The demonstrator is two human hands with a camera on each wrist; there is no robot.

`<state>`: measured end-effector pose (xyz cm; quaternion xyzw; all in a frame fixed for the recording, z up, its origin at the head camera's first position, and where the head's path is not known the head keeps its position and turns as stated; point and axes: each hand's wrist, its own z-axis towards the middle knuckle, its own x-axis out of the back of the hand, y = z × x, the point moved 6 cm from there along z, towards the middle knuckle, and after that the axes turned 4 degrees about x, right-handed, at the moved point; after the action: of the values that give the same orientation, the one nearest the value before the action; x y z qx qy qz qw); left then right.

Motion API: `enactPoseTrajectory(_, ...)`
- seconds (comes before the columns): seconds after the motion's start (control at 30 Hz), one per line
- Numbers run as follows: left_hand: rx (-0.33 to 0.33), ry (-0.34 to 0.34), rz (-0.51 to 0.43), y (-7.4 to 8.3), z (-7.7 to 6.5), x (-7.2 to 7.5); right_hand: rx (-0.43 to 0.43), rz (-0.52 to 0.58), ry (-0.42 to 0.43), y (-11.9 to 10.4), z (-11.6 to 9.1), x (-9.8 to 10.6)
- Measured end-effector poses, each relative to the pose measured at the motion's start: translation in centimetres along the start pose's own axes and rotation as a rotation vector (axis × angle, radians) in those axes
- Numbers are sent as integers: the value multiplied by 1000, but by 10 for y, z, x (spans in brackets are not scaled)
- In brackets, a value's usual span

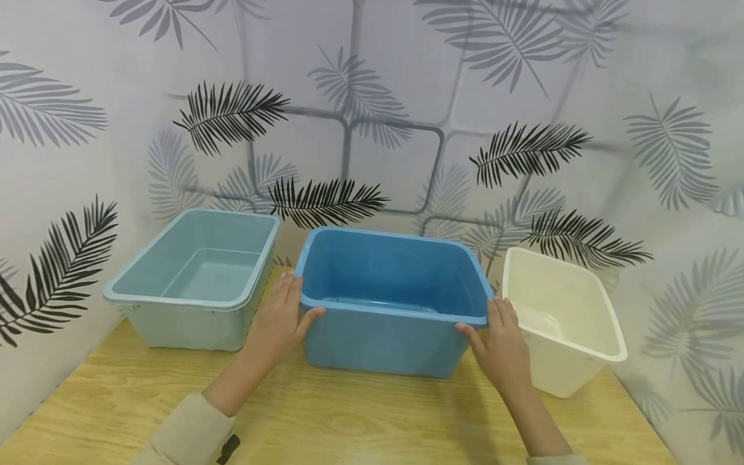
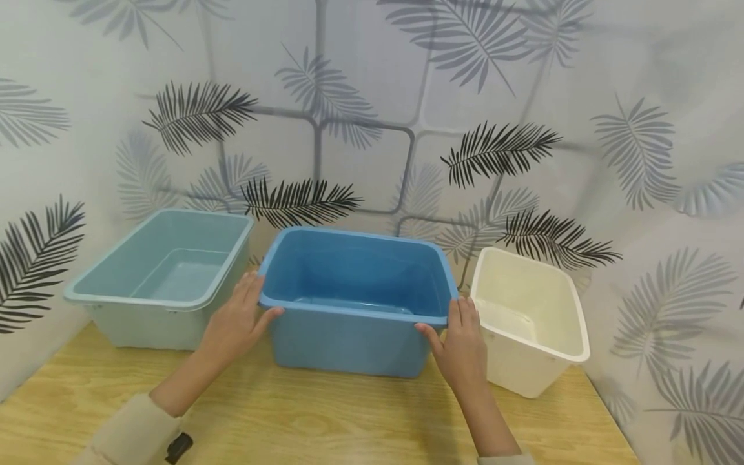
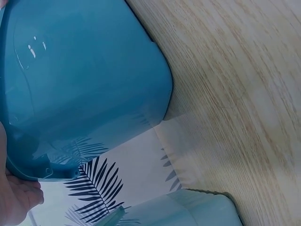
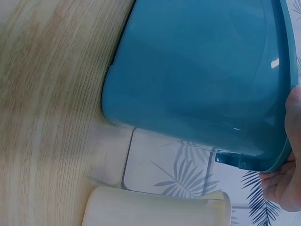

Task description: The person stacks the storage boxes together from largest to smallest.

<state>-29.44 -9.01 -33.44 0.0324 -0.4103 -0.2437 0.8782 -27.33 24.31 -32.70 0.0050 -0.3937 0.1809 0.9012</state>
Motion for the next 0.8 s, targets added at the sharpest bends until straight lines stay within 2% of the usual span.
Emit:
enactPoseTrajectory(0.33, -10, 6, -4, 1, -3, 2, -1, -12, -7, -2, -3, 3)
enactPoseTrajectory(0.8, -35, 48, 6, 3, -9, 6, 40, -22, 41, -7, -8, 9)
